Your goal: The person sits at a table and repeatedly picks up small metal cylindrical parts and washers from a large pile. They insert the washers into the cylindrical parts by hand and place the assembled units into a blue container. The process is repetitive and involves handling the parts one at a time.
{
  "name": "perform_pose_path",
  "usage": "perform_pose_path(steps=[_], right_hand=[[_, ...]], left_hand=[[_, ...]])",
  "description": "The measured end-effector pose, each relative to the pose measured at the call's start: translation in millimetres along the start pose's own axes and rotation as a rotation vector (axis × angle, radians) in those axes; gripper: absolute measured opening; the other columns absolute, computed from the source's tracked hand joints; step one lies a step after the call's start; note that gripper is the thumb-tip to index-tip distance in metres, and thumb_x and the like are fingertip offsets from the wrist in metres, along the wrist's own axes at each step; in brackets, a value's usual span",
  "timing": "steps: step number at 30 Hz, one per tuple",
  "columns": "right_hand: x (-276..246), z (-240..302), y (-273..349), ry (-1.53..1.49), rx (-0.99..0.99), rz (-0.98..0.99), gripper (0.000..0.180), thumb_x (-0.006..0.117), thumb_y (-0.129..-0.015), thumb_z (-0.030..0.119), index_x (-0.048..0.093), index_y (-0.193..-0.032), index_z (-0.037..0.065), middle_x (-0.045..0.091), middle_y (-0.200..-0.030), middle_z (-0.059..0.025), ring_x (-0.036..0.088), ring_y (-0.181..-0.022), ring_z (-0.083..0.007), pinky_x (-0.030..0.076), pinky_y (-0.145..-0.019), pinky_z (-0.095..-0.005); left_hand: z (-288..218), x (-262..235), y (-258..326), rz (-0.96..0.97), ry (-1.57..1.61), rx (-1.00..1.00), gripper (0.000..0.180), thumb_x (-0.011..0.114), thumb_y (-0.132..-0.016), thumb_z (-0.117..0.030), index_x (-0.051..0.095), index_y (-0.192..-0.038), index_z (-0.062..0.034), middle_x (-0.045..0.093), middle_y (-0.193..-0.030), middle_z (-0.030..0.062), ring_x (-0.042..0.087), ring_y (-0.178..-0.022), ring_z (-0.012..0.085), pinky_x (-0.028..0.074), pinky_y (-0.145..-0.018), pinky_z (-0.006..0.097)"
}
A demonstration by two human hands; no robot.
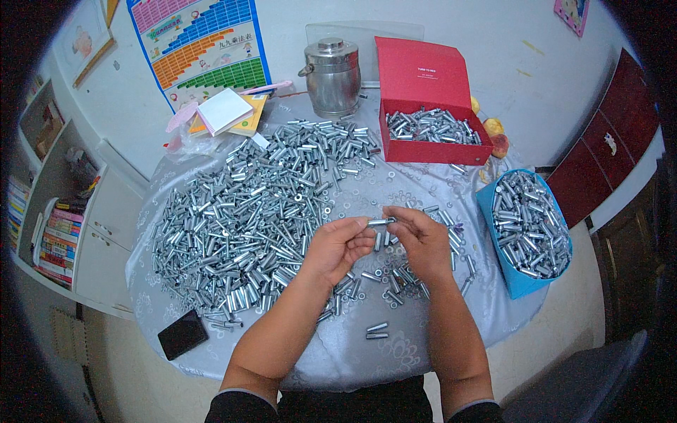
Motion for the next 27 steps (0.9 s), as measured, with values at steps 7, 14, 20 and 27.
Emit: perform_pose_path(steps=[7, 14, 20, 27], right_hand=[[-6.5, 3.1, 0.2, 0.001, -0.03, 0.027, 0.025, 0.069, -0.081, -0.003, 0.068, -0.105, 0.002, 0.069, -0.107, -0.0106, 0.066, -0.096, -0.0157, 0.054, -0.082, -0.0275], [-6.7, -0.5, -0.4, 0.033, -0.223, -0.038, 0.022, 0.071, -0.079, 0.002, 0.069, -0.101, 0.002, 0.067, -0.107, -0.0115, 0.067, -0.09, -0.02, 0.055, -0.077, -0.0284], [-8.3, 4.6, 0.7, 0.087, -0.137, -0.013, 0.021, 0.072, -0.078, 0.001, 0.069, -0.099, 0.003, 0.068, -0.103, -0.0103, 0.067, -0.089, -0.0188, 0.055, -0.077, -0.0276], [-6.4, 2.9, 1.4, 0.018, -0.078, -0.032, 0.019, 0.073, -0.077, 0.0, 0.069, -0.096, 0.002, 0.067, -0.093, -0.0081, 0.065, -0.08, -0.0149, 0.053, -0.072, -0.0259]], left_hand=[[-1.8, -1.9, -0.6, 0.011, -0.019, -0.025, 0.017, 0.063, -0.092, -0.013, 0.067, -0.099, 0.0018, 0.07, -0.083, 0.0102, 0.067, -0.069, 0.0151, 0.057, -0.063, 0.026], [-5.4, 7.6, 4.5, -0.028, -0.142, 0.044, 0.019, 0.063, -0.092, -0.014, 0.067, -0.1, 0.0022, 0.07, -0.083, 0.011, 0.067, -0.067, 0.0154, 0.056, -0.061, 0.025], [-6.0, 7.5, 5.0, -0.041, -0.144, 0.067, 0.019, 0.063, -0.092, -0.014, 0.067, -0.1, 0.0023, 0.07, -0.083, 0.0115, 0.067, -0.067, 0.0159, 0.056, -0.059, 0.025], [-7.3, 11.5, 6.8, -0.05, -0.206, 0.089, 0.02, 0.063, -0.092, -0.014, 0.067, -0.1, 0.0033, 0.07, -0.084, 0.0129, 0.067, -0.069, 0.017, 0.057, -0.063, 0.026]])
Point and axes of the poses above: each hand's wrist, its own y-axis away from the middle knuckle, its own x-axis out of the palm, z = x × y, the point moved 1 cm from there along -y, towards the middle knuckle
